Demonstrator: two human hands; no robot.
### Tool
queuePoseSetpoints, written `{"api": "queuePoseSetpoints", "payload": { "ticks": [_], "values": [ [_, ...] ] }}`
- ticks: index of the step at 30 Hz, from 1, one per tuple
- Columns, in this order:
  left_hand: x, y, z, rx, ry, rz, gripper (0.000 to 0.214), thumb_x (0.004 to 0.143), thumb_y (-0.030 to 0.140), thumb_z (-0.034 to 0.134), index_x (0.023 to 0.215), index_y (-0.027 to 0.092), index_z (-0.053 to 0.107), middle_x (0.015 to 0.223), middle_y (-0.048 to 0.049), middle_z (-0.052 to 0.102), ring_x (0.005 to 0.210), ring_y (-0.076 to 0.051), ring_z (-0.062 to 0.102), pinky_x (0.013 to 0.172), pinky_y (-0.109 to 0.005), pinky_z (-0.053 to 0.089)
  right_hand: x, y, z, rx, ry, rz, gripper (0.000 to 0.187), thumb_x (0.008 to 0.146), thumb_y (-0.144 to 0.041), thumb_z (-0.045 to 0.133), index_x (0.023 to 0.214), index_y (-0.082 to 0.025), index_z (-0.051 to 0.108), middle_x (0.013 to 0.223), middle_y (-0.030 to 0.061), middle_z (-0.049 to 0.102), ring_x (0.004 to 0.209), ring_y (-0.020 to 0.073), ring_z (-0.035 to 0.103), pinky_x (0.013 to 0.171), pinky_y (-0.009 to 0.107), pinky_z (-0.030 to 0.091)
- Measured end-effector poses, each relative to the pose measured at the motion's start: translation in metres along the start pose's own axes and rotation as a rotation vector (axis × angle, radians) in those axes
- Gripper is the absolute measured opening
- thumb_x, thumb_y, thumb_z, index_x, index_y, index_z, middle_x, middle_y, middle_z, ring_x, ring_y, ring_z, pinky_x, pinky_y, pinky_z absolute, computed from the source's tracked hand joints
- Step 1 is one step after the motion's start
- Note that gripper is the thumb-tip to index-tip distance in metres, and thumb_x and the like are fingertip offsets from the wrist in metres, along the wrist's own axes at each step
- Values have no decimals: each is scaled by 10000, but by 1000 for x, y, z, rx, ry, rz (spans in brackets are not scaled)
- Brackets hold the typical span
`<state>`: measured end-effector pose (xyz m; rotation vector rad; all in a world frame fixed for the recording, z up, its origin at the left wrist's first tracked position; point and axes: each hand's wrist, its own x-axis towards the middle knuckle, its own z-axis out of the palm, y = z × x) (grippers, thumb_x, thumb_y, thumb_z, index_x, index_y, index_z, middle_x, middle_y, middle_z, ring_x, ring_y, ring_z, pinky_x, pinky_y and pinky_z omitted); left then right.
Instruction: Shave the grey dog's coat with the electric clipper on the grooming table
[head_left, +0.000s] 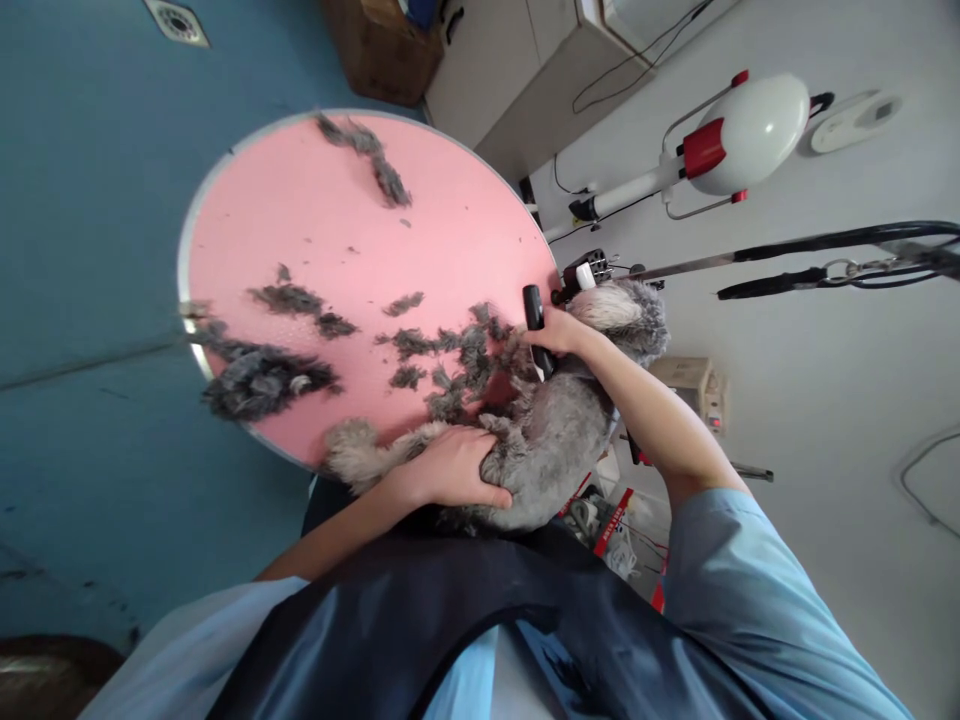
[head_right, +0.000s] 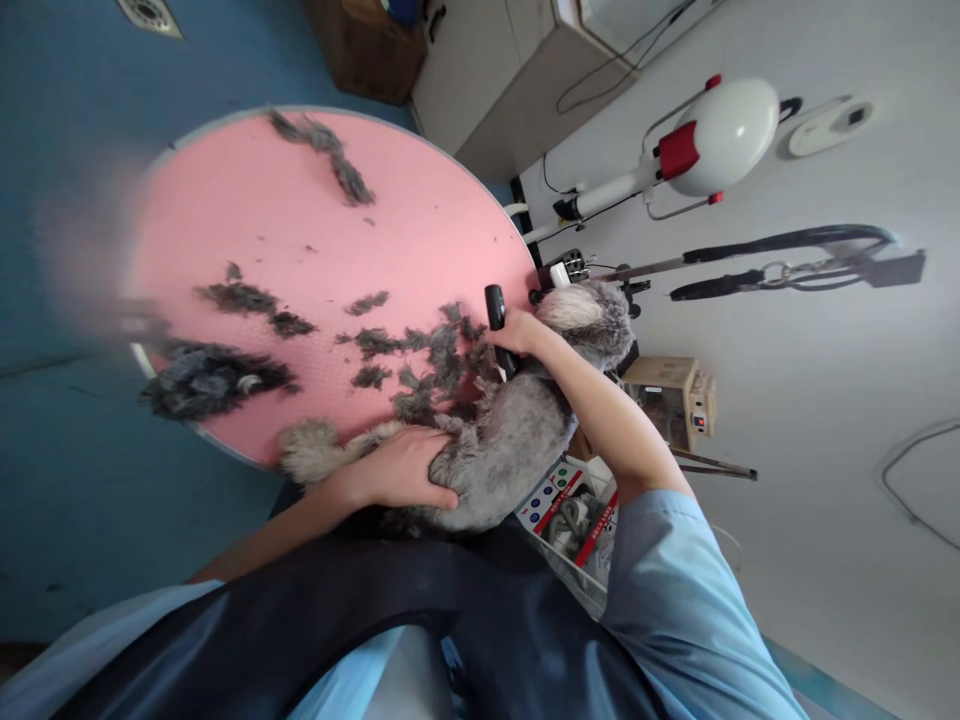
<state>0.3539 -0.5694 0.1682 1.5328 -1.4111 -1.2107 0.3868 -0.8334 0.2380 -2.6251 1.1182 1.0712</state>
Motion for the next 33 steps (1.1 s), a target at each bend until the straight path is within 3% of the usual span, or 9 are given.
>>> {"api": "queuePoseSetpoints", "payload": {
  "ticks": [3,7,9,13,21,22,25,27,33],
  "values": [
    [2,1,0,-2,3,3,634,666,664,766,1014,141,685,1099,-137,727,1071,-363,672,953,-438,491,0,-7,15,59,-271,19,295,782,-352,765,924,-131,629,563,32,654,450,170,616,424,258,526],
    [2,3,0,-2,-7,9,620,672,654,766,1006,138,684,1093,-138,727,1064,-358,671,947,-432,488,-1,-15,28,163,-462,10,310,712,-315,834,847,-144,614,568,32,671,437,157,630,406,242,546],
    [2,3,0,-3,-7,14,609,674,649,766,994,138,683,1087,-134,728,1056,-353,673,939,-428,489,1,-16,26,184,-455,-8,281,733,-306,809,857,-138,621,569,22,668,438,142,623,406,223,541],
    [2,2,1,-7,11,28,606,671,652,768,988,143,680,1081,-122,731,1055,-344,677,948,-419,487,1,-16,18,81,-289,3,202,785,-289,726,856,-124,632,468,-19,584,368,110,529,355,200,478],
    [3,1,1,13,20,22,636,674,678,748,1015,146,682,1094,-132,729,1052,-347,680,933,-419,491,-19,-28,31,175,-604,-41,223,771,-265,757,873,-146,599,551,-5,646,460,131,619,420,204,536],
    [3,1,2,16,26,18,638,670,681,749,1012,146,683,1091,-135,730,1051,-349,681,933,-419,491,-18,-28,27,199,-557,-50,216,781,-257,748,887,-146,595,548,-16,638,452,123,608,418,195,525],
    [3,0,2,17,42,32,634,666,683,752,996,146,682,1082,-133,734,1049,-349,683,930,-417,493,-14,-23,9,235,-244,-60,141,816,-215,688,882,-139,588,500,-56,573,399,80,522,389,155,451],
    [3,-1,2,18,43,39,621,668,679,754,984,150,679,1075,-128,735,1048,-345,684,924,-411,495,-14,-20,3,225,-182,-50,96,827,-203,651,847,-136,584,461,-64,532,369,71,474,362,153,404],
    [5,-3,6,7,43,39,611,673,681,745,987,161,676,1065,-120,736,1040,-345,689,917,-413,498,-40,-28,23,211,-501,-123,198,787,-251,698,846,-178,524,491,-51,575,405,114,548,373,187,455]
  ]
}}
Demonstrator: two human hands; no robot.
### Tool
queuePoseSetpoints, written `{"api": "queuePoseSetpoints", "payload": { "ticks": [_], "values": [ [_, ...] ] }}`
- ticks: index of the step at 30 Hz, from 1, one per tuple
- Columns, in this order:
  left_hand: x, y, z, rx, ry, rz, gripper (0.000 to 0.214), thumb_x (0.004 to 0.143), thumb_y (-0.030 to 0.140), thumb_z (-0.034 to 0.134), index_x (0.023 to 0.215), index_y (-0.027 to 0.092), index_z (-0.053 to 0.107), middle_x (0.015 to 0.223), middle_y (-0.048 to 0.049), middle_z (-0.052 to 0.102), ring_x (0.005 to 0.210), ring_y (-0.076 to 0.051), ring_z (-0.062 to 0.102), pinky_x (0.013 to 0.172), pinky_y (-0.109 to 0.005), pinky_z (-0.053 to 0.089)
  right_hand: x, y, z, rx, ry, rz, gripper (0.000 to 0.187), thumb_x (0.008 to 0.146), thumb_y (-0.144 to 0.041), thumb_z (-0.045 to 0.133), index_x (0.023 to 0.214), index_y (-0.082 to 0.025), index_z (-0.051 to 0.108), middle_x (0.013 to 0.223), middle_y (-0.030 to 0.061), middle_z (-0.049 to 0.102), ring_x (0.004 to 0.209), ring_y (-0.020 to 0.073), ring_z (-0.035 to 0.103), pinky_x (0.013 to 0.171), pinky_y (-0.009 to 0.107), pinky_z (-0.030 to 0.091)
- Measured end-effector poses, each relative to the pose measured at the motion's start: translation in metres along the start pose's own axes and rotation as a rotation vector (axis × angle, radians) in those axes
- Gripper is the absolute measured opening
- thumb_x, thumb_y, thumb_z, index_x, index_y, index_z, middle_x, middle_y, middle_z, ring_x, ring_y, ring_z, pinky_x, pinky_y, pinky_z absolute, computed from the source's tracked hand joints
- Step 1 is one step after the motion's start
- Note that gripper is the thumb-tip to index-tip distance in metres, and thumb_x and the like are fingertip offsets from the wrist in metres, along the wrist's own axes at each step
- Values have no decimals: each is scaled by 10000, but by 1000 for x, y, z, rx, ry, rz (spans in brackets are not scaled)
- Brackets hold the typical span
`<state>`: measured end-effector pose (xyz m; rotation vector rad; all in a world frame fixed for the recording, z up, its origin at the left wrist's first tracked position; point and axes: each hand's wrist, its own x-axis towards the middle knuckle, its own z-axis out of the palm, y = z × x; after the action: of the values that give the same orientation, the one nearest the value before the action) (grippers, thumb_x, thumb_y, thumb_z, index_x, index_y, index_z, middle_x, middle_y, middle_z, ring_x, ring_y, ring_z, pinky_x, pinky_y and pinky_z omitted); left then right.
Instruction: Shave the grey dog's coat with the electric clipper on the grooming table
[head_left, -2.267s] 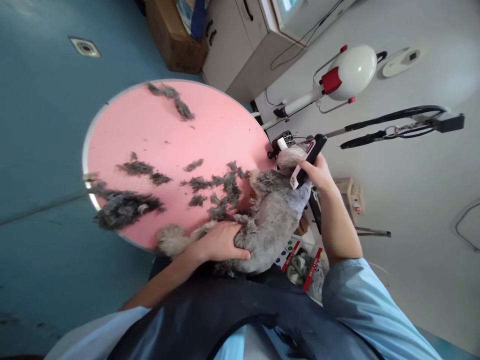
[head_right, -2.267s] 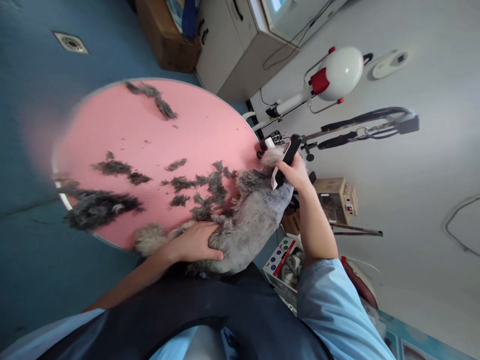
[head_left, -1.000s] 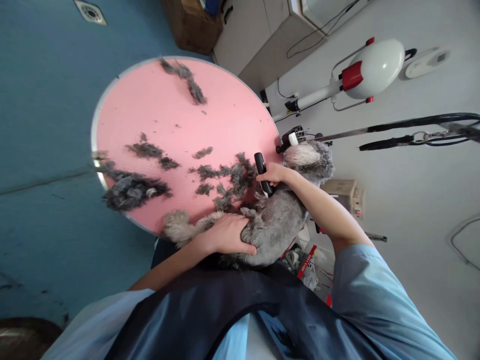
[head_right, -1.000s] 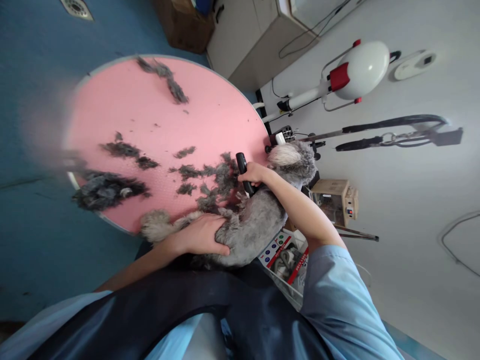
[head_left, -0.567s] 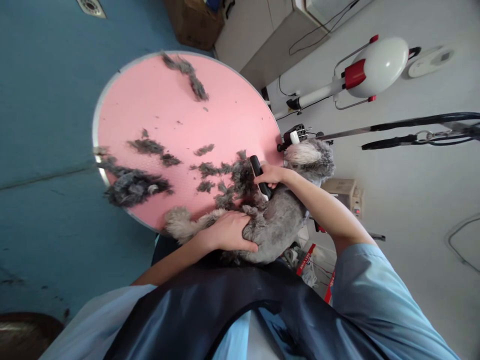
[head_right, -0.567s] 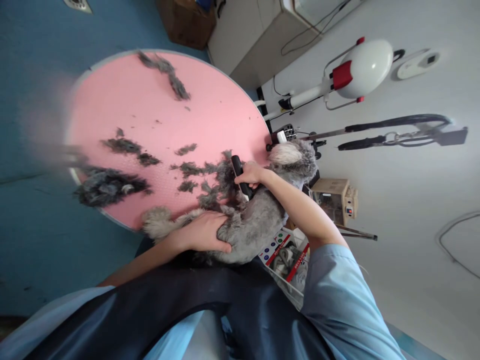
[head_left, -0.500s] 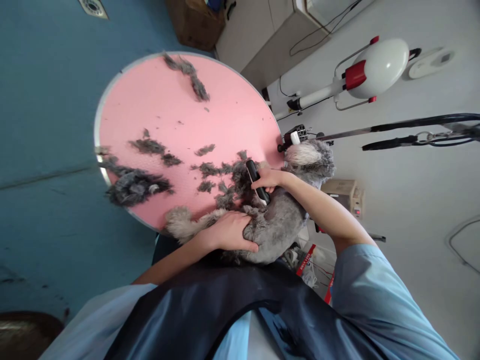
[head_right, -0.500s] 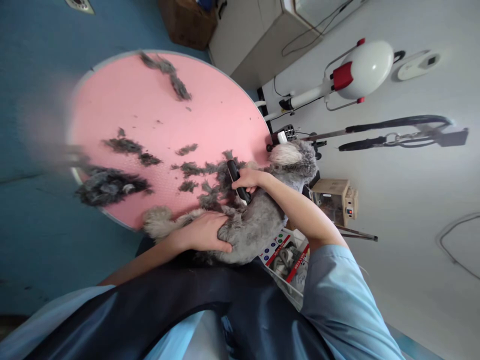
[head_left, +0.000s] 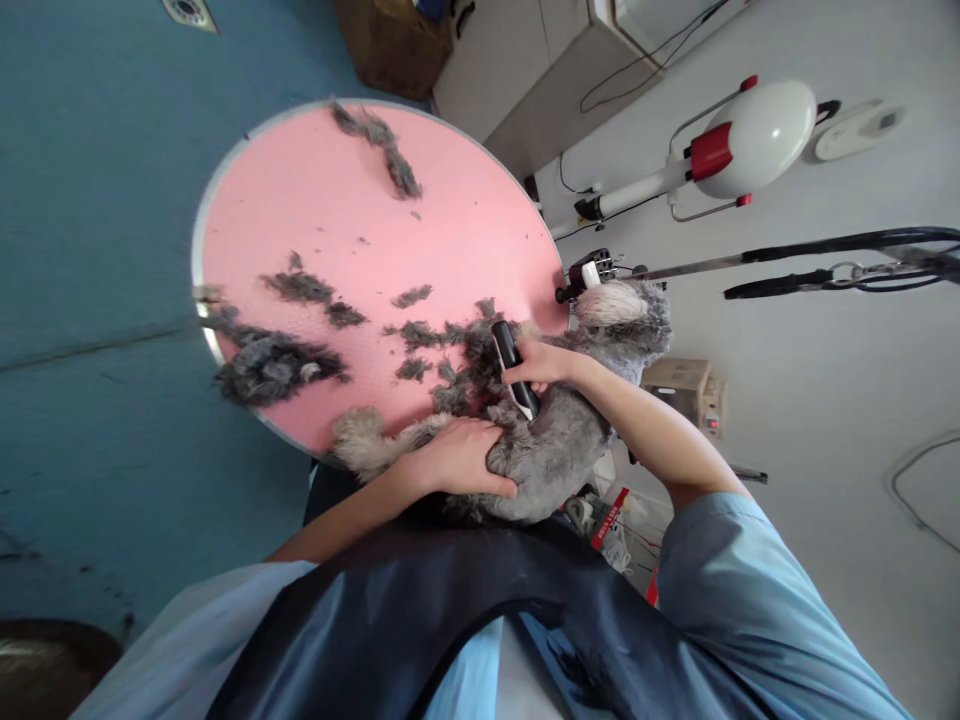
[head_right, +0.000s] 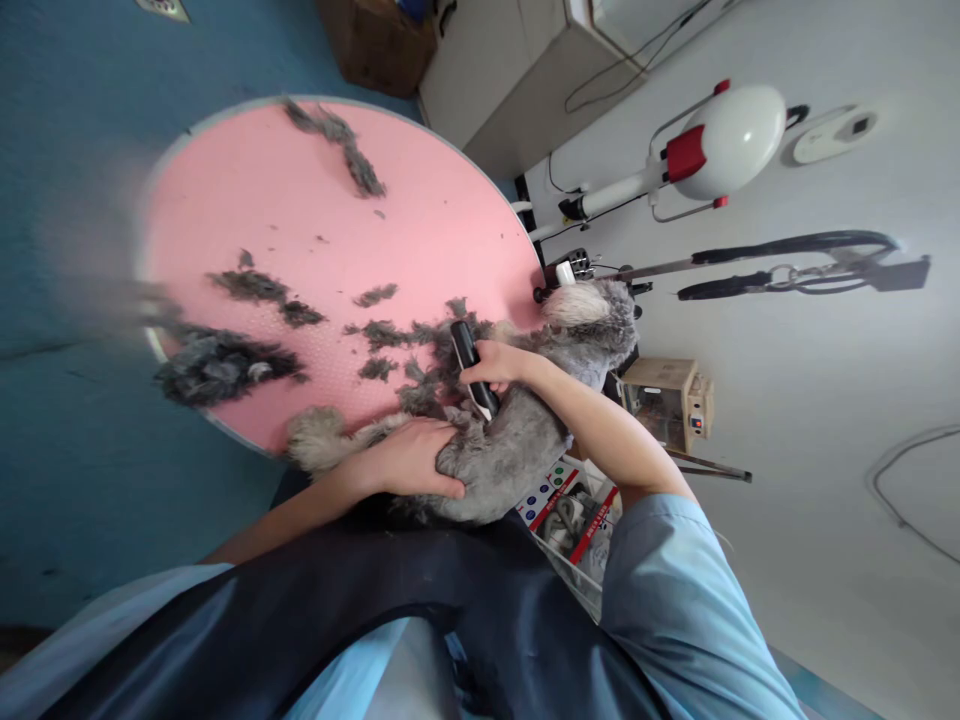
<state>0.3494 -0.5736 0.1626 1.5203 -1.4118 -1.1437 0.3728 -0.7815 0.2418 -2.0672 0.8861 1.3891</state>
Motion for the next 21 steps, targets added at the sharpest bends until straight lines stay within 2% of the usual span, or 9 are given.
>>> {"api": "queuePoseSetpoints", "payload": {
  "ticks": [2,6,7,8,12,14,17,18,21],
  "values": [
    [0,-1,2,-7,5,7,620,672,689,739,989,159,677,1059,-124,735,1037,-354,688,920,-424,497,-4,-2,4,-4,7,-28,249,779,-272,715,894,-183,512,567,-33,625,470,127,599,433,202,502],
    [0,-2,3,-10,12,8,637,664,706,734,979,156,676,1056,-131,731,1032,-364,685,919,-439,499,-9,-4,0,-144,404,-80,212,801,-292,669,910,-181,525,752,8,671,696,147,657,638,225,541],
    [0,-2,3,-8,8,8,639,664,710,733,978,156,676,1058,-132,731,1034,-364,684,918,-438,499,-10,-4,1,-198,448,-75,211,789,-292,676,893,-181,530,777,15,671,735,155,658,667,227,534],
    [0,-2,3,-7,7,8,637,665,709,733,979,158,676,1061,-131,731,1037,-363,684,917,-435,500,-12,-6,3,-237,427,-68,220,774,-292,688,880,-183,530,778,17,668,739,161,655,669,230,526],
    [1,-1,2,-18,7,11,628,667,698,739,1001,169,677,1054,-113,735,1038,-352,687,917,-424,499,-21,-13,16,-161,116,-42,257,776,-302,693,913,-198,502,642,-11,630,546,159,602,530,247,478],
    [1,-1,3,-17,5,13,636,662,700,742,998,165,677,1052,-115,732,1036,-353,686,922,-427,498,-26,-15,14,-107,196,-60,246,796,-298,674,933,-199,495,672,-8,637,571,157,605,559,250,487],
    [0,-1,3,-13,2,13,643,665,701,739,998,155,678,1059,-128,727,1042,-358,681,927,-434,494,-30,-12,6,-169,471,-98,214,794,-294,666,914,-190,522,824,25,659,763,176,632,720,264,504],
    [-1,-1,2,-16,0,13,642,670,698,737,1002,152,679,1062,-132,727,1042,-360,680,926,-435,493,-31,-11,6,-199,489,-98,216,783,-297,676,901,-187,531,854,33,659,802,183,631,754,271,499],
    [-1,-3,1,-29,-8,6,617,682,676,735,999,150,677,1069,-137,730,1039,-358,680,923,-431,493,-31,-6,18,-195,348,-120,246,755,-308,708,887,-191,536,835,25,646,783,186,623,749,282,495]
  ]
}}
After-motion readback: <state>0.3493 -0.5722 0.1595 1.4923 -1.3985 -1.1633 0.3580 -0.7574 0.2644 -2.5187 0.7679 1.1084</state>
